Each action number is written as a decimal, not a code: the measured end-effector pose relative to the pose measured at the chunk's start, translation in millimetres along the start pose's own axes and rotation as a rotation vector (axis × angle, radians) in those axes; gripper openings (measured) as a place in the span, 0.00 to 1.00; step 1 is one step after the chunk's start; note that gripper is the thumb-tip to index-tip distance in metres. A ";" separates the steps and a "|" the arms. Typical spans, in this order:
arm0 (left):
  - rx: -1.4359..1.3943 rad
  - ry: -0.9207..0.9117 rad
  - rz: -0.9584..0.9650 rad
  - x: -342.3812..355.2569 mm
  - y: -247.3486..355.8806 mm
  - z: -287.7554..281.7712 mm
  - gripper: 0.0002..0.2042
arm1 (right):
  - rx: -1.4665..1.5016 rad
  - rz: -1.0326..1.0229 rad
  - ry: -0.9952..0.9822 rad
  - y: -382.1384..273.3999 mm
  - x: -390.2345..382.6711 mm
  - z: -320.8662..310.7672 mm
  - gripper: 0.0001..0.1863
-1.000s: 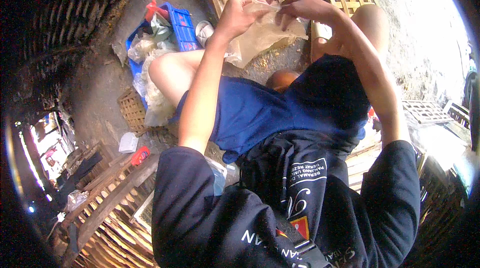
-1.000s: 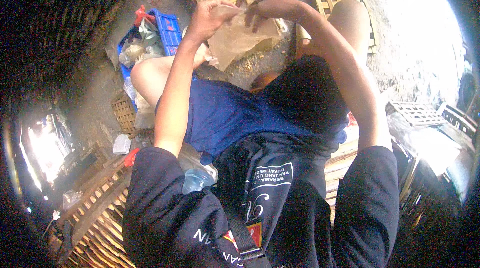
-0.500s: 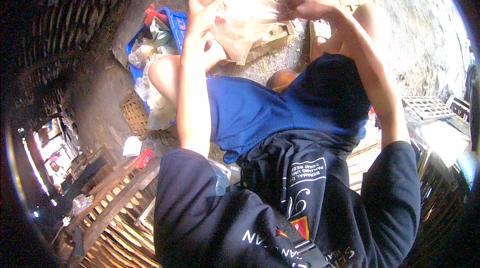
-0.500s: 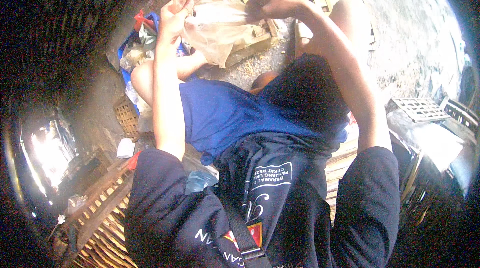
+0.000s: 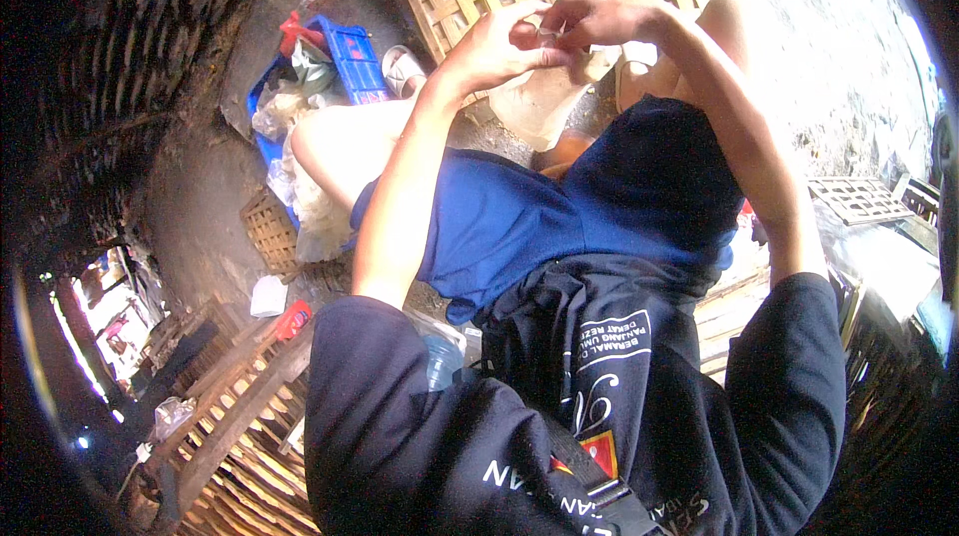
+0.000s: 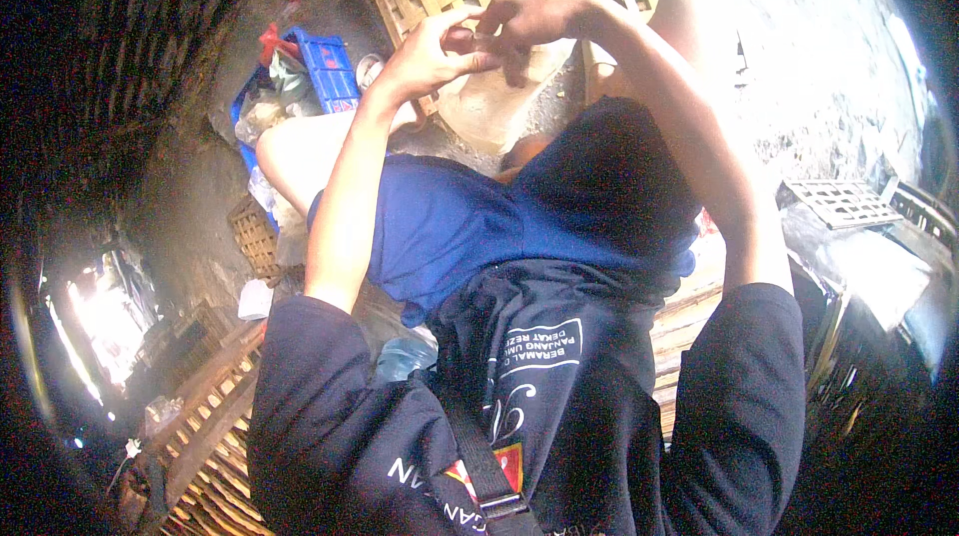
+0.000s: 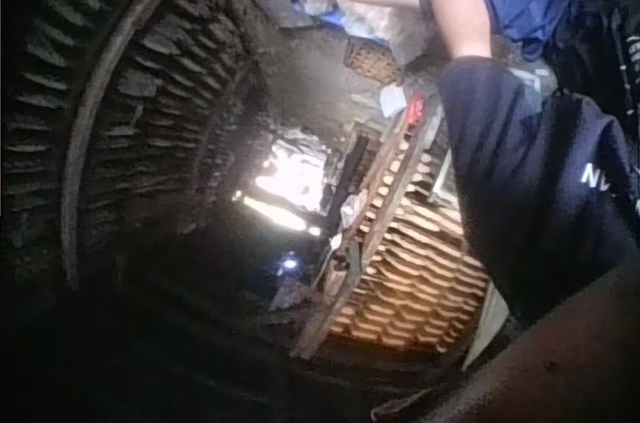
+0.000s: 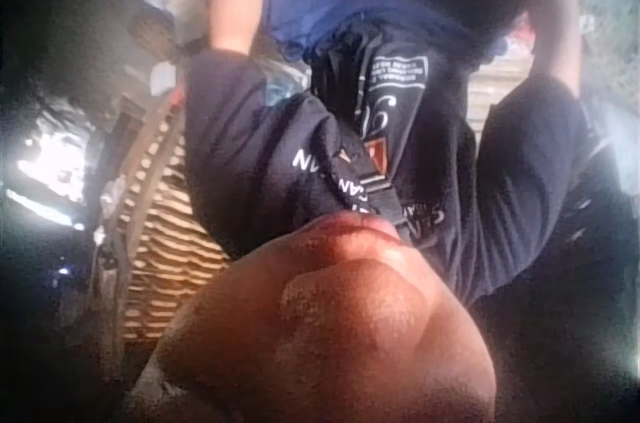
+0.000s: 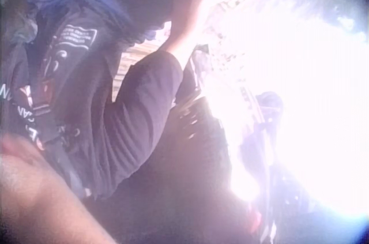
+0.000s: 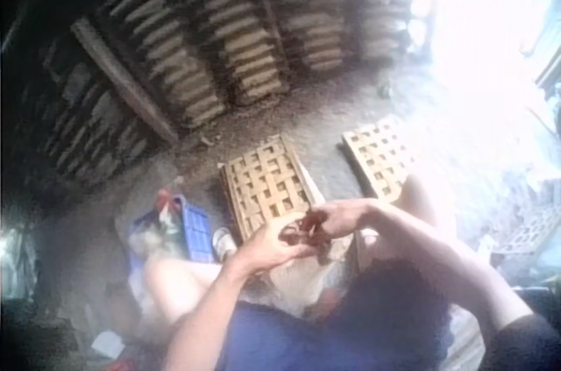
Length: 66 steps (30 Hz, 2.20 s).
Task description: The person sits on the ground and repeatedly picks up thin plastic sheets from a blue crate, unfolds them, and places them on wooden trays. The person also handles a clear plastic bag and adjusts the position of the trays during the process.
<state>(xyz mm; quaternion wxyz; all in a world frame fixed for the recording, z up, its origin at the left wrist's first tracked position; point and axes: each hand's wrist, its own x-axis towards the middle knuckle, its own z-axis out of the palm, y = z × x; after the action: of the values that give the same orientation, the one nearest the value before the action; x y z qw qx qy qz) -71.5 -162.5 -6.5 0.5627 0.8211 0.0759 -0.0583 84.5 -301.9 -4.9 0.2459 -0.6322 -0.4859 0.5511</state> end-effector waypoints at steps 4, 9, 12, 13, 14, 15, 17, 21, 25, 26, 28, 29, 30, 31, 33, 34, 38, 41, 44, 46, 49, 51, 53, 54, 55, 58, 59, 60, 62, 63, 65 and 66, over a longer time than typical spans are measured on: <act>0.078 -0.087 -0.105 8.8 -4.9 -2.0 0.30 | -0.035 0.024 0.015 6.8 -3.9 8.0 0.15; 0.028 -0.133 -0.100 8.4 -18.9 -0.6 0.13 | 0.051 0.153 -0.055 5.9 -10.3 15.8 0.19; 0.082 -0.147 -0.091 6.4 -18.0 0.2 0.08 | 0.004 0.162 -0.195 11.0 -10.9 22.8 0.22; 0.142 -0.152 -0.081 6.0 -16.0 0.2 0.07 | 0.072 0.136 -0.263 34.1 -3.7 28.7 0.22; 0.136 -0.145 -0.066 3.2 -17.8 -0.9 0.07 | -0.049 0.135 -0.279 44.7 0.0 38.4 0.22; 0.128 -0.142 -0.046 1.8 -20.7 -0.5 0.07 | -0.169 0.139 -0.289 51.3 0.6 45.9 0.22; 0.108 -0.151 -0.071 -2.4 -26.2 -0.4 0.07 | -0.390 0.159 -0.311 55.5 0.5 53.5 0.22; 0.077 -0.148 -0.159 -11.2 -20.5 1.7 0.09 | -0.312 -0.091 0.059 46.0 -9.6 45.8 0.30; 0.021 -0.048 -0.158 -12.3 -27.3 5.4 0.08 | -0.207 -0.072 0.188 38.8 -9.0 45.0 0.21; -0.005 0.002 -0.133 -12.3 -29.8 4.7 0.08 | -0.271 0.044 0.153 19.5 -12.7 43.7 0.19; -0.048 0.099 -0.083 -13.5 -32.3 3.2 0.07 | -0.253 0.089 0.144 12.0 -14.0 45.4 0.15; -0.035 0.161 -0.094 -13.2 -28.8 0.3 0.06 | -0.175 0.024 0.170 16.4 -14.5 46.8 0.13; -0.003 0.197 -0.082 -12.0 -26.6 -3.7 0.05 | -0.095 -0.037 0.199 23.2 -15.0 48.3 0.12; 0.029 0.234 -0.070 -11.1 -25.2 -9.0 0.05 | 0.022 -0.049 0.145 37.9 -8.4 46.8 0.17; 0.049 0.327 -0.049 -13.8 -27.8 -20.5 0.04 | -0.077 -0.088 0.153 43.9 -3.0 43.2 0.17; 0.083 0.362 -0.032 -15.5 -30.0 -27.3 0.04 | -0.127 -0.107 0.159 47.0 -1.7 42.8 0.17; 0.155 0.428 -0.070 -26.4 -34.3 -54.7 0.05 | -0.238 -0.056 0.094 59.5 0.8 47.8 0.16; 0.167 0.319 -0.175 -33.1 -34.1 -69.5 0.06 | -0.563 -0.143 -0.084 72.0 2.5 52.9 0.14; 0.143 0.225 -0.182 -34.8 -35.7 -69.3 0.07 | -1.046 -0.417 -0.399 79.6 6.2 64.0 0.13; 0.201 0.163 -0.159 -36.9 -36.7 -68.8 0.07 | -0.484 0.101 -0.062 75.1 -7.0 68.7 0.15; 0.163 0.121 -0.139 -34.8 -28.6 -58.6 0.07 | -0.161 -0.049 0.081 66.9 -8.9 66.2 0.18; 0.103 0.127 -0.129 -34.2 -31.5 -53.2 0.07 | -0.169 -0.132 0.129 66.4 -6.3 67.1 0.18; 0.101 0.126 -0.130 -34.6 -30.6 -53.5 0.07 | -0.177 -0.199 0.194 68.6 -3.4 70.9 0.16; 0.099 0.121 -0.128 -33.2 -29.2 -53.4 0.07 | -0.165 -0.174 0.193 71.4 -1.8 72.9 0.15; 0.118 0.131 -0.140 -32.5 -27.9 -53.8 0.07 | -0.153 -0.149 0.192 74.2 0.2 73.8 0.14; 0.168 0.148 -0.159 -35.7 -27.3 -57.7 0.07 | -0.149 -0.162 0.162 77.6 4.4 74.7 0.11; 0.176 0.139 -0.150 -36.4 -29.6 -59.1 0.07 | -0.153 -0.181 0.148 76.4 5.0 75.0 0.10; 0.185 0.128 -0.141 -37.6 -31.5 -60.5 0.07 | -0.237 -0.203 0.134 75.4 4.4 76.9 0.09; 0.187 0.125 -0.152 -39.7 -34.1 -63.6 0.07 | -0.406 -0.243 0.111 74.0 1.1 81.9 0.08; 0.187 0.121 -0.156 -39.8 -35.2 -65.2 0.07 | -0.425 -0.202 0.056 73.5 0.4 82.2 0.08; 0.181 0.126 -0.176 -40.4 -38.9 -71.1 0.07 | -0.461 -0.124 -0.056 73.4 1.2 84.2 0.09; 0.178 0.128 -0.188 -40.6 -40.7 -73.2 0.07 | -0.477 -0.086 -0.112 74.1 1.3 85.4 0.09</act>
<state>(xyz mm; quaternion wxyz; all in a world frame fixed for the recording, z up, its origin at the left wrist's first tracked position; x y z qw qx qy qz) -118.3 -82.1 -10.0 0.4735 0.8592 0.1827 -0.0646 29.9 -350.1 -91.4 0.0857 -0.6195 -0.6418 0.4439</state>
